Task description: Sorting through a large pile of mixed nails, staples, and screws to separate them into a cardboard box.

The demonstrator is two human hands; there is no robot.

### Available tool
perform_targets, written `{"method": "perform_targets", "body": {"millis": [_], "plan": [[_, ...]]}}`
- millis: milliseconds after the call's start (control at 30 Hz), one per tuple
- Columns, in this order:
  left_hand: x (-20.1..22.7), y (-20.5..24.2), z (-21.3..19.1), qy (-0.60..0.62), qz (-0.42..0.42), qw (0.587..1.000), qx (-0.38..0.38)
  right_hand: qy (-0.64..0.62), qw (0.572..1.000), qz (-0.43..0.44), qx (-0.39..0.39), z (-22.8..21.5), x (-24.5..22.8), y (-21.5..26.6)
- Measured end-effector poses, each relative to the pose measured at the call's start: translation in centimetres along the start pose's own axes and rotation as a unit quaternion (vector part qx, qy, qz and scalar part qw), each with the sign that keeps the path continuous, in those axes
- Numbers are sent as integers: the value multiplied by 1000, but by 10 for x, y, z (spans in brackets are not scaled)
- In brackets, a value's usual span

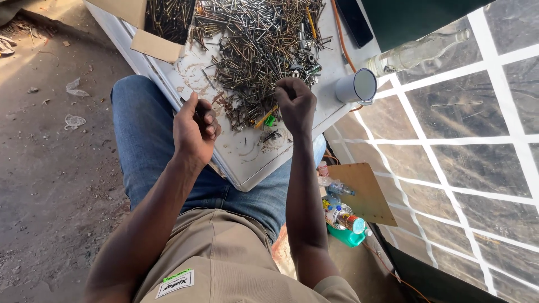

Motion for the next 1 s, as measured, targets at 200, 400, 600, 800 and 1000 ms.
{"method": "perform_targets", "body": {"millis": [200,400,600,800,1000], "plan": [[-16,6,14,54,-81,994,-46,-261,963,72,1,-8,-14,12],[-29,5,13,90,-45,991,-85,-283,954,61,-80,4,-35,38],[-32,-6,3,84,-50,992,-75,-137,987,-39,-69,11,-25,29],[-25,-2,6,36,-58,995,-69,150,986,-68,-8,20,0,-8],[-22,-2,10,35,-49,997,-54,208,977,-36,26,33,-5,-9]]}}
Point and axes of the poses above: each hand's wrist, its own y-axis away from the middle knuckle, its own z-axis out of the palm, x = y × z, the point moved 1 cm from there along -y, towards the middle knuckle, and after that the axes turned 6 degrees about z, right-handed, at the moved point
